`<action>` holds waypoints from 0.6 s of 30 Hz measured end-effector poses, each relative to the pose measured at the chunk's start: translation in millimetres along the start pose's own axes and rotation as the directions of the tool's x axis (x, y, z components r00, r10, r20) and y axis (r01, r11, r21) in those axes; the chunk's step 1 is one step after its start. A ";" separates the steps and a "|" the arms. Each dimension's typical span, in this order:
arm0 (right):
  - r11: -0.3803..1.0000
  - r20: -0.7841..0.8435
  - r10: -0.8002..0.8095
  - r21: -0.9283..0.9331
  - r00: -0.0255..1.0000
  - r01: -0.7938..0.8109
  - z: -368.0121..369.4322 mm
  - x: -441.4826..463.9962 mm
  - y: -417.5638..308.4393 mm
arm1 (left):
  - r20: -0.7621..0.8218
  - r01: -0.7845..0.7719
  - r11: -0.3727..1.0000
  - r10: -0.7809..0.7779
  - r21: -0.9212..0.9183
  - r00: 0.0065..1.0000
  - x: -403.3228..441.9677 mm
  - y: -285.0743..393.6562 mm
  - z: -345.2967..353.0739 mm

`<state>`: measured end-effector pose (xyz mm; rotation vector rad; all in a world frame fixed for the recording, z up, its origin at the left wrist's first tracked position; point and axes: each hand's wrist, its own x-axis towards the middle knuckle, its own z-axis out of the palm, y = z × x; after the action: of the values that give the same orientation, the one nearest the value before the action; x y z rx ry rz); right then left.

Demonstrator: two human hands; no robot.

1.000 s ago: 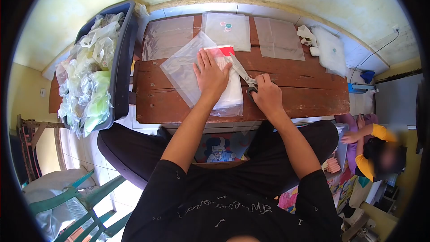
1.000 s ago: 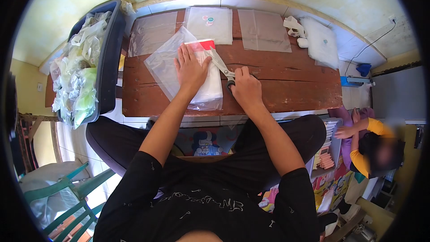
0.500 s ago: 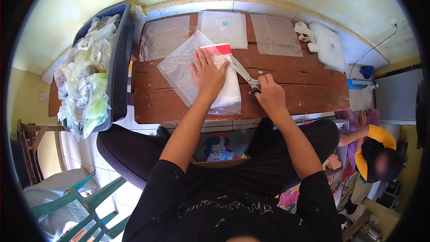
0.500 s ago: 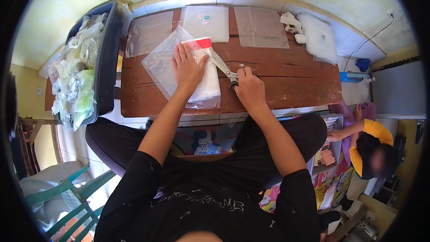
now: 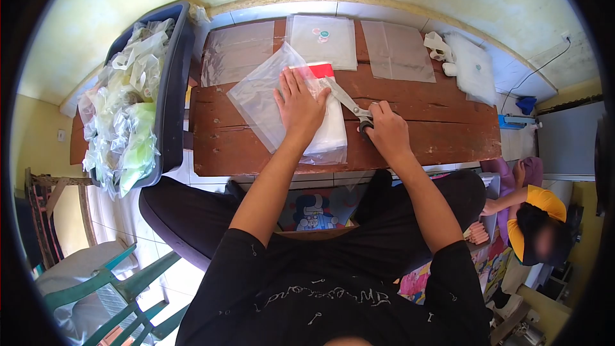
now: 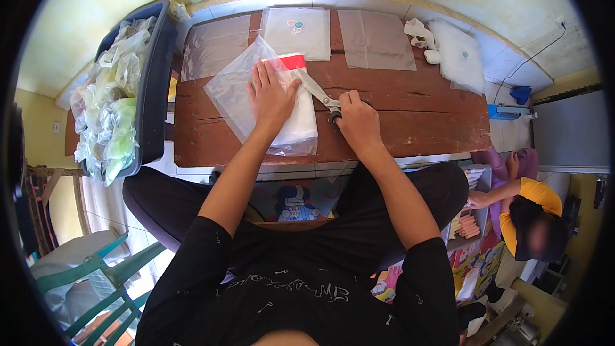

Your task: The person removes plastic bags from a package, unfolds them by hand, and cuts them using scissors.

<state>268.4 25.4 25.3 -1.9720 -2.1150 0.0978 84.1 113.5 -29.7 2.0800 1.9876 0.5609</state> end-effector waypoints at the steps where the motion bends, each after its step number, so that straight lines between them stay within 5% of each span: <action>1: 1.000 0.000 0.000 -0.001 1.000 0.000 0.7 0.2 0.5 | -0.006 -0.004 1.000 0.004 -0.001 1.000 0.0 -0.2 0.2; 18: 0.999 -0.030 -0.033 0.009 0.999 0.033 -4.3 -7.2 9.1 | -0.001 -0.003 1.000 0.003 -0.013 1.000 -0.8 -0.8 -0.3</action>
<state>278.6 18.5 26.5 -1.9211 -2.1236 0.0718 83.3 112.8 -29.8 2.0760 1.9761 0.5746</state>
